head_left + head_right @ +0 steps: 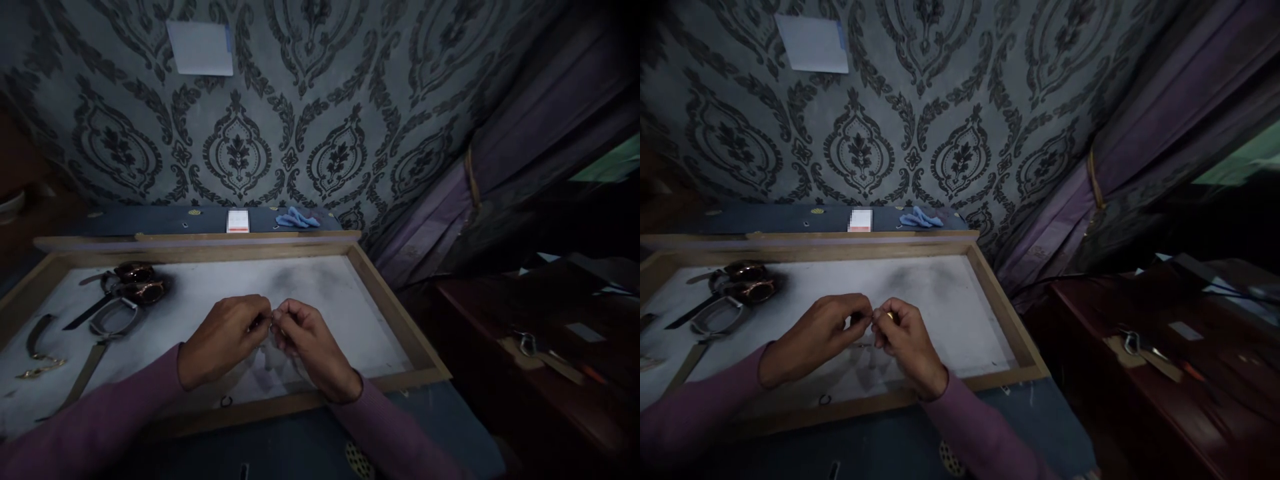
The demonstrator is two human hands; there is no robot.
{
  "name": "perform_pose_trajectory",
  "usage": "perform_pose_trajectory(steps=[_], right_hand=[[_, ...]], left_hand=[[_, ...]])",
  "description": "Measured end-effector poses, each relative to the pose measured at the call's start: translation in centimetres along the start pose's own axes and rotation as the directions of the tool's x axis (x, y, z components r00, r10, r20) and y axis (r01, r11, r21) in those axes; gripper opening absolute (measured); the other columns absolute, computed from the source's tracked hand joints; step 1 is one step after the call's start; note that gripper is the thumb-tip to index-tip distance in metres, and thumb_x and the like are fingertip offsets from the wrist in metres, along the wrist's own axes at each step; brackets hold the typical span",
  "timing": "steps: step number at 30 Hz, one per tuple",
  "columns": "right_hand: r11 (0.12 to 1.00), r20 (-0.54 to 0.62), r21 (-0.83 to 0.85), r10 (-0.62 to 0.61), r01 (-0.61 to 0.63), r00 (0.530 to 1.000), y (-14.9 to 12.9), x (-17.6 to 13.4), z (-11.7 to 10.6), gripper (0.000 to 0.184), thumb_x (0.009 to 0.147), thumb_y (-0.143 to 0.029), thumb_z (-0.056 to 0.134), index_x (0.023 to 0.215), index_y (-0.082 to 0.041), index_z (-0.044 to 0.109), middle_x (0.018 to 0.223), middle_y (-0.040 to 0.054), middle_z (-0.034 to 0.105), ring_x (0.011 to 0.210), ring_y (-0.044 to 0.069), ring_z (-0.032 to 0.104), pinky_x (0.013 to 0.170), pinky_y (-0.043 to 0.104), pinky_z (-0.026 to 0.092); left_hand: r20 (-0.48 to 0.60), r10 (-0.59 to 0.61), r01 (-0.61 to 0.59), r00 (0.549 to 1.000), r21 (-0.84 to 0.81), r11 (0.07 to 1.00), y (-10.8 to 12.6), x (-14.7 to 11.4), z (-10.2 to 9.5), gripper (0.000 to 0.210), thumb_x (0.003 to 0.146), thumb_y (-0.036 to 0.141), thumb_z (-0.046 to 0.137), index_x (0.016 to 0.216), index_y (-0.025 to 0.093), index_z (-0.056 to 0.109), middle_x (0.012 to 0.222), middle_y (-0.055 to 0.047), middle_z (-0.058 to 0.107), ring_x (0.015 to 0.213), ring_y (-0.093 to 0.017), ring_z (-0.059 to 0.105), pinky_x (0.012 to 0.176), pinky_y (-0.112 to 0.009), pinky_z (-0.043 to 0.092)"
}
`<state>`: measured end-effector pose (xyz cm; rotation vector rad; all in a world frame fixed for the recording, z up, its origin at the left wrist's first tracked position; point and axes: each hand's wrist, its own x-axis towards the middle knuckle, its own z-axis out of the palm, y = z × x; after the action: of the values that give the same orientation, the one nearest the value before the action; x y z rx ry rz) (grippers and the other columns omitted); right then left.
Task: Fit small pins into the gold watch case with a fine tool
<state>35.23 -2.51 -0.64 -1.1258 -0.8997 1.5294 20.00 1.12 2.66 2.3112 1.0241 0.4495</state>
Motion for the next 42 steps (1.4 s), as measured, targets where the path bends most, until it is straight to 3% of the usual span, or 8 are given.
perform_pose_trajectory(steps=[3,6,8,10,16,21,30,42], right_hand=[[0.978,-0.009,0.208,-0.028,0.029,1.000,0.0,0.2,0.0,0.025,0.072,-0.038,0.074,0.075,-0.016,0.061,0.064,-0.0021,0.061,0.053,0.007,0.054,0.044,0.017,0.036],[0.911,-0.042,0.411,-0.012,0.028,0.999,-0.1,0.4,-0.2,0.034,0.064,-0.028,0.083,0.090,-0.016,0.065,0.079,0.0014,0.069,0.077,0.013,0.066,0.073,0.023,0.052],[0.881,-0.045,0.472,-0.001,0.022,0.999,-0.1,0.5,-0.3,0.039,0.062,-0.022,0.085,0.094,-0.017,0.065,0.085,0.0030,0.072,0.084,0.014,0.067,0.085,0.027,0.051],[0.874,-0.033,0.486,-0.001,0.017,0.999,-0.1,0.7,-0.4,0.042,0.062,-0.020,0.085,0.098,-0.018,0.063,0.089,0.0044,0.074,0.084,0.015,0.068,0.083,0.027,0.052],[0.878,-0.049,0.479,0.011,0.014,0.999,0.0,1.0,-0.2,0.039,0.064,-0.021,0.086,0.097,-0.018,0.067,0.105,0.0076,0.073,0.101,0.017,0.067,0.082,0.022,0.052],[0.894,-0.053,0.447,0.042,-0.014,0.998,0.3,1.3,0.1,0.028,0.062,-0.028,0.087,0.081,-0.014,0.072,0.089,0.0060,0.074,0.095,0.015,0.068,0.092,0.022,0.048],[0.880,-0.099,0.475,0.014,0.035,0.995,1.2,1.6,0.4,0.027,0.057,-0.025,0.090,0.071,-0.018,0.068,0.074,-0.0012,0.069,0.078,0.012,0.066,0.078,0.019,0.051],[0.917,-0.154,0.400,0.060,0.006,0.986,1.3,1.4,0.2,0.030,0.060,-0.028,0.087,0.079,-0.017,0.068,0.085,0.0037,0.073,0.069,0.010,0.061,0.059,0.018,0.045]], left_hand=[[-0.050,-0.033,0.029,0.998,-0.086,0.996,0.2,0.2,-0.4,0.016,0.084,0.015,0.047,0.071,0.016,0.056,0.067,0.003,0.056,0.061,-0.012,0.049,0.059,-0.024,0.033],[-0.063,-0.105,0.078,0.993,-0.331,0.940,0.3,0.2,-0.7,0.017,0.086,0.024,0.048,0.072,0.016,0.056,0.066,0.003,0.054,0.062,-0.012,0.049,0.057,-0.023,0.035],[-0.036,-0.143,0.108,0.989,-0.485,0.868,0.2,0.2,-0.8,0.019,0.085,0.029,0.050,0.072,0.016,0.056,0.066,0.003,0.053,0.063,-0.012,0.048,0.056,-0.022,0.036],[-0.015,-0.164,0.126,0.986,-0.569,0.813,0.0,0.2,-0.7,0.019,0.084,0.030,0.051,0.072,0.016,0.055,0.067,0.002,0.053,0.063,-0.012,0.048,0.056,-0.021,0.037],[-0.008,-0.176,0.134,0.984,-0.613,0.779,-0.2,0.1,-0.1,0.017,0.082,0.029,0.052,0.071,0.016,0.055,0.067,0.002,0.054,0.062,-0.012,0.049,0.055,-0.021,0.039],[-0.007,-0.171,0.129,0.985,-0.619,0.774,-0.6,0.0,0.3,0.018,0.084,0.029,0.050,0.073,0.016,0.056,0.070,0.001,0.056,0.065,-0.012,0.052,0.057,-0.022,0.042],[0.050,-0.216,0.192,0.975,-0.673,0.714,-1.3,0.1,1.2,0.016,0.080,0.030,0.052,0.073,0.016,0.055,0.070,0.000,0.056,0.064,-0.014,0.054,0.054,-0.022,0.046],[0.072,-0.250,0.232,0.966,-0.676,0.699,-1.9,0.3,1.6,0.012,0.077,0.027,0.051,0.072,0.016,0.054,0.066,0.001,0.056,0.059,-0.011,0.053,0.053,-0.021,0.044]])
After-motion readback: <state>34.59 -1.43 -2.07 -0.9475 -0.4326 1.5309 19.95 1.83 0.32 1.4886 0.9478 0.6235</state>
